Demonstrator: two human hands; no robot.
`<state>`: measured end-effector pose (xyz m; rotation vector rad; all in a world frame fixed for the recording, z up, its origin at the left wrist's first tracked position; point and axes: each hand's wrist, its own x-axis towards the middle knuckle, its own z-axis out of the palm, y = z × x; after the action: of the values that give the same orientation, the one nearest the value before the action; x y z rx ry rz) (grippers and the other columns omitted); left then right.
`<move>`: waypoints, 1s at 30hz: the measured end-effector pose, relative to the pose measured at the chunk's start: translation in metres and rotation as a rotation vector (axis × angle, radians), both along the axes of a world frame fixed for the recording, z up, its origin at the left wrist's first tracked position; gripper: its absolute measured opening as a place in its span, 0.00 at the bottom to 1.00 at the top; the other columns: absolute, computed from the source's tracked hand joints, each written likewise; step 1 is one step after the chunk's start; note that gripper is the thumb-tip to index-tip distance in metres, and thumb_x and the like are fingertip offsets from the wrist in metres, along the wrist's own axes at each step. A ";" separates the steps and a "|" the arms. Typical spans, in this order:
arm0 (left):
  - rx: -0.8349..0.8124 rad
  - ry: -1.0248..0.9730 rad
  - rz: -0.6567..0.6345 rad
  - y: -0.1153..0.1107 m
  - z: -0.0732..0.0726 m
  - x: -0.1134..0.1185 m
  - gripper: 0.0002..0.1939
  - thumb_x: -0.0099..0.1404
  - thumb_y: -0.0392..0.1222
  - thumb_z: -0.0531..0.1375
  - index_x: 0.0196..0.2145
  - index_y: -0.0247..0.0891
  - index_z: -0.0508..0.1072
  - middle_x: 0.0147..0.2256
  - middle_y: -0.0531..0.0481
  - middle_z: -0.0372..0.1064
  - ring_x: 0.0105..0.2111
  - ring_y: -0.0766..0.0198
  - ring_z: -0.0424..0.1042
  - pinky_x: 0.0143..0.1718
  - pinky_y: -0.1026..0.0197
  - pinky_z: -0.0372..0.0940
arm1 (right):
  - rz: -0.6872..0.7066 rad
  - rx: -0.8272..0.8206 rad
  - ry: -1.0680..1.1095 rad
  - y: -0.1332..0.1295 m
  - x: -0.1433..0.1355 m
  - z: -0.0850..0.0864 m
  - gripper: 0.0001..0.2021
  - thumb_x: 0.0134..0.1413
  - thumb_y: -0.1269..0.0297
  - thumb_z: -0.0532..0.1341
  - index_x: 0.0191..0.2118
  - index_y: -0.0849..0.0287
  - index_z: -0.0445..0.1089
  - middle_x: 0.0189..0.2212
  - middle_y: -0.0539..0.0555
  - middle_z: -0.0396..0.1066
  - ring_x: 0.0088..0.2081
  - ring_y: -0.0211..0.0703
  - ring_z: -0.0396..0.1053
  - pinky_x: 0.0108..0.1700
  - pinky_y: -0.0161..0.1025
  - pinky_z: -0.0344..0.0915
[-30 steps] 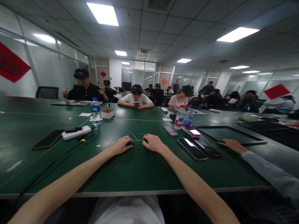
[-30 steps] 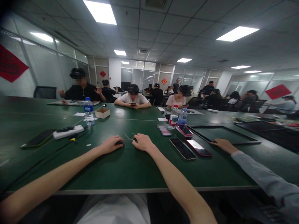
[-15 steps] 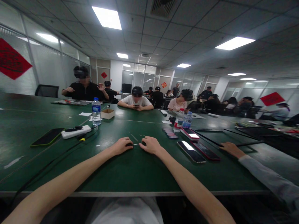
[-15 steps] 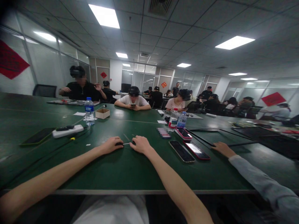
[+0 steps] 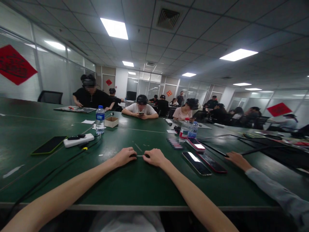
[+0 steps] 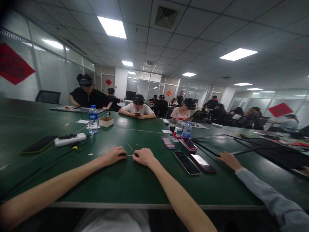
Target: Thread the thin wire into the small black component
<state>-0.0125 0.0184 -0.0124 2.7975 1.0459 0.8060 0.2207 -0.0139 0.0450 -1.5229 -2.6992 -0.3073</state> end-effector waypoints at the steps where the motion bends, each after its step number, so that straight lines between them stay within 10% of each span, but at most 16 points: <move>1: 0.005 0.004 0.002 -0.002 0.001 0.000 0.12 0.65 0.47 0.56 0.43 0.41 0.73 0.40 0.49 0.68 0.38 0.63 0.69 0.42 0.63 0.63 | 0.001 -0.003 0.002 0.000 -0.001 0.000 0.24 0.61 0.44 0.45 0.44 0.52 0.72 0.33 0.54 0.75 0.33 0.40 0.71 0.35 0.32 0.62; 20: -0.055 0.020 0.106 -0.004 0.002 0.004 0.14 0.63 0.51 0.58 0.42 0.42 0.72 0.40 0.50 0.73 0.40 0.59 0.72 0.42 0.60 0.63 | -0.001 0.039 -0.017 -0.006 0.001 0.003 0.27 0.59 0.40 0.46 0.42 0.54 0.73 0.32 0.56 0.75 0.35 0.44 0.72 0.37 0.35 0.62; 30: -0.159 -0.064 0.126 -0.002 0.003 0.009 0.16 0.60 0.49 0.61 0.44 0.41 0.67 0.39 0.50 0.73 0.39 0.58 0.73 0.39 0.60 0.64 | 0.050 0.037 0.306 -0.003 0.004 0.004 0.26 0.62 0.44 0.45 0.39 0.56 0.74 0.32 0.52 0.75 0.33 0.39 0.70 0.35 0.31 0.59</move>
<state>-0.0037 0.0161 -0.0094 2.5794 1.2268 0.7810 0.2246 -0.0168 0.0487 -1.3634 -2.4736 -0.1114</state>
